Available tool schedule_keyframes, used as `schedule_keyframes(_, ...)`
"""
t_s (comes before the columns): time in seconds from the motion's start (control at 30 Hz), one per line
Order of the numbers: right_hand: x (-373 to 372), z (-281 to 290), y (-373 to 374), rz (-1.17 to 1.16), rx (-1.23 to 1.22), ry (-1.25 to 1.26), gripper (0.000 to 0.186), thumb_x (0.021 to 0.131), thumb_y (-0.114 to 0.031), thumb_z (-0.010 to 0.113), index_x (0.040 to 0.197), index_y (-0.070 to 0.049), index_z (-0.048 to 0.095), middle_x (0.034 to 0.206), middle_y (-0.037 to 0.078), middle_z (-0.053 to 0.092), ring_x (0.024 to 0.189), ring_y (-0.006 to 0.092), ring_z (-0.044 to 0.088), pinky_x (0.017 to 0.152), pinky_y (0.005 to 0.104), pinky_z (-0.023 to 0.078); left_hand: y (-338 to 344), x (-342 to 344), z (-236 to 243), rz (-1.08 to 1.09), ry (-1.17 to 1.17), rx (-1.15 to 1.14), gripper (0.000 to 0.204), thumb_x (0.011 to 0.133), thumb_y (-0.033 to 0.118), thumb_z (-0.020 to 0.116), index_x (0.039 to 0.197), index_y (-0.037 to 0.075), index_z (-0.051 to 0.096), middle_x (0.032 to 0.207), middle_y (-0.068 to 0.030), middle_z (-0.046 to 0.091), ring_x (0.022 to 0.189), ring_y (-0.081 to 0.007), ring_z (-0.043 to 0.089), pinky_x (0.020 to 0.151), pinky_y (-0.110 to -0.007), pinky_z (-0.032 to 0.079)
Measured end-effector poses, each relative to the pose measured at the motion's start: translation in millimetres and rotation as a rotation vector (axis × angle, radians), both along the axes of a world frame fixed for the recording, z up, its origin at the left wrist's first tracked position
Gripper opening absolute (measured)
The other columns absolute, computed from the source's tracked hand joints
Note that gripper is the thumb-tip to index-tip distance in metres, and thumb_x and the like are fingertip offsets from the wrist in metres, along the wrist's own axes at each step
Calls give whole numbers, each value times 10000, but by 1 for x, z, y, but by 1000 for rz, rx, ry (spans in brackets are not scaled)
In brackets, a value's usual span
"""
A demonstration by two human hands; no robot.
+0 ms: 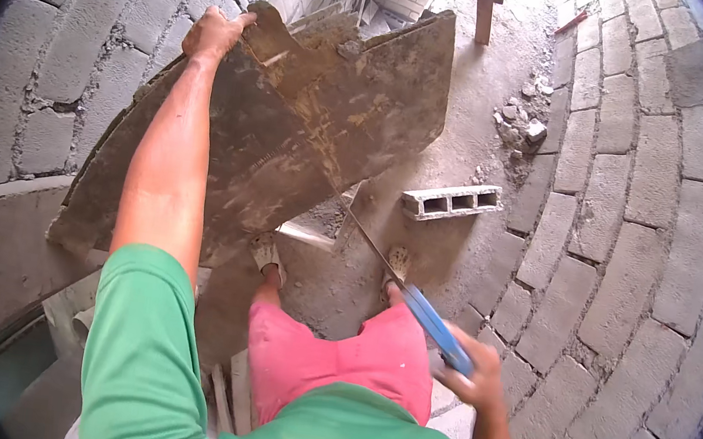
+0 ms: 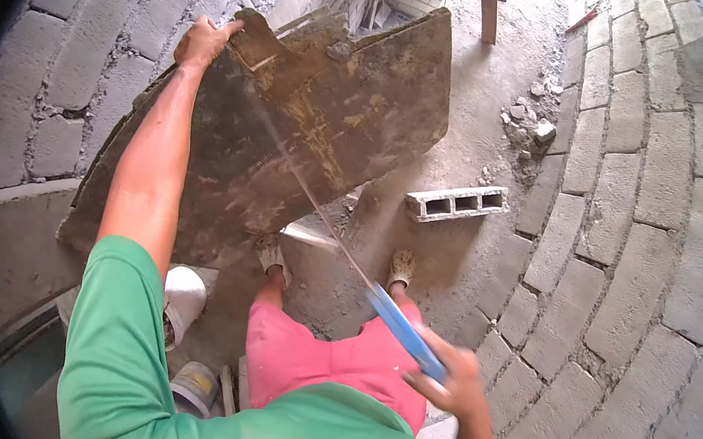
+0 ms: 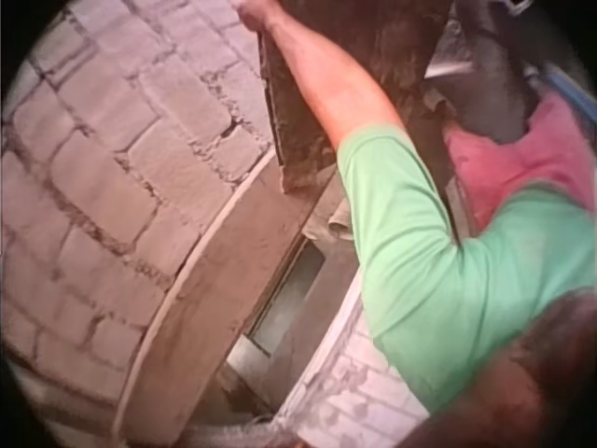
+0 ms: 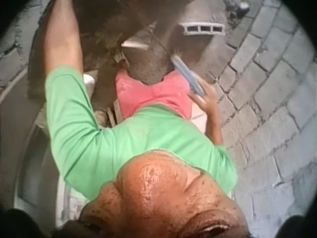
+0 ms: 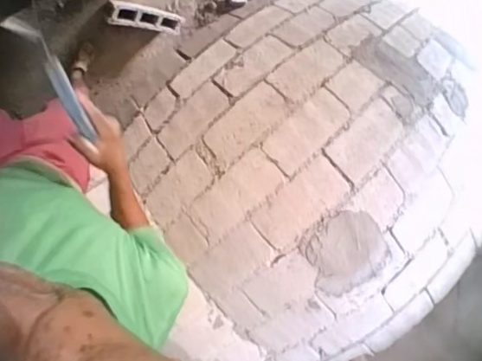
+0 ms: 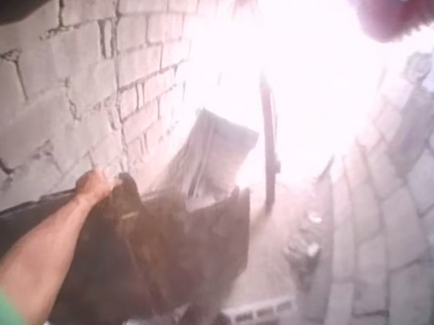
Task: The person holds a wooden board and cuts it with a hand saw, then aligns a wooden strip onto the board and saws along the line.
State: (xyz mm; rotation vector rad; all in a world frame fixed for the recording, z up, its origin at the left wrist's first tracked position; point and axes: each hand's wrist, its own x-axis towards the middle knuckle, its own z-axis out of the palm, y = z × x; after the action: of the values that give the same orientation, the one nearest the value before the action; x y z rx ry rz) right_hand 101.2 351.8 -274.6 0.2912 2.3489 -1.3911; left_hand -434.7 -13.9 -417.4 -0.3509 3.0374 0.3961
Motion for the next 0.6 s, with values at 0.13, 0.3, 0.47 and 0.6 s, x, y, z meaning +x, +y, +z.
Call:
schedule_keyframes(0.13, 151, 26, 80, -397, -83, -287, 628, 746, -457, 824, 1124, 30, 705, 734, 25, 675, 601, 114, 606, 559, 297, 480, -24, -11, 1, -60, -41, -8, 831, 796, 768, 681, 1219, 53, 682, 1220, -192, 729, 1161, -350, 687, 963, -458, 513)
schedule_keyframes(0.3, 103, -61, 29, -975, -689, 56, 340, 885, -321, 722, 800, -45, 543, 615, 0, 524, 475, 91, 454, 448, 278, 352, -32, 22, 13, -305, -181, 275, 682, 777, 598, 768, 1165, 41, 709, 1124, -176, 747, 1057, -293, 704, 926, -412, 523)
schedule_keyframes(0.47, -92, -69, -18, -571, -265, 126, 329, 840, -274, 820, 936, -55, 594, 737, 13, 594, 625, 108, 542, 574, 285, 449, -39, 68, 44, -420, -236, 374, 515, 714, 419, 825, 1084, 73, 735, 995, -135, 758, 930, -248, 707, 869, -372, 537)
schedule_keyframes(0.6, -256, -85, -93, -394, -87, 461, 420, 830, -345, 843, 1045, -42, 649, 898, 137, 705, 834, 289, 698, 773, 414, 539, -19, 88, 50, -372, -117, 184, 454, 747, 427, 798, 1071, 111, 756, 1006, -117, 776, 978, -296, 734, 873, -385, 552)
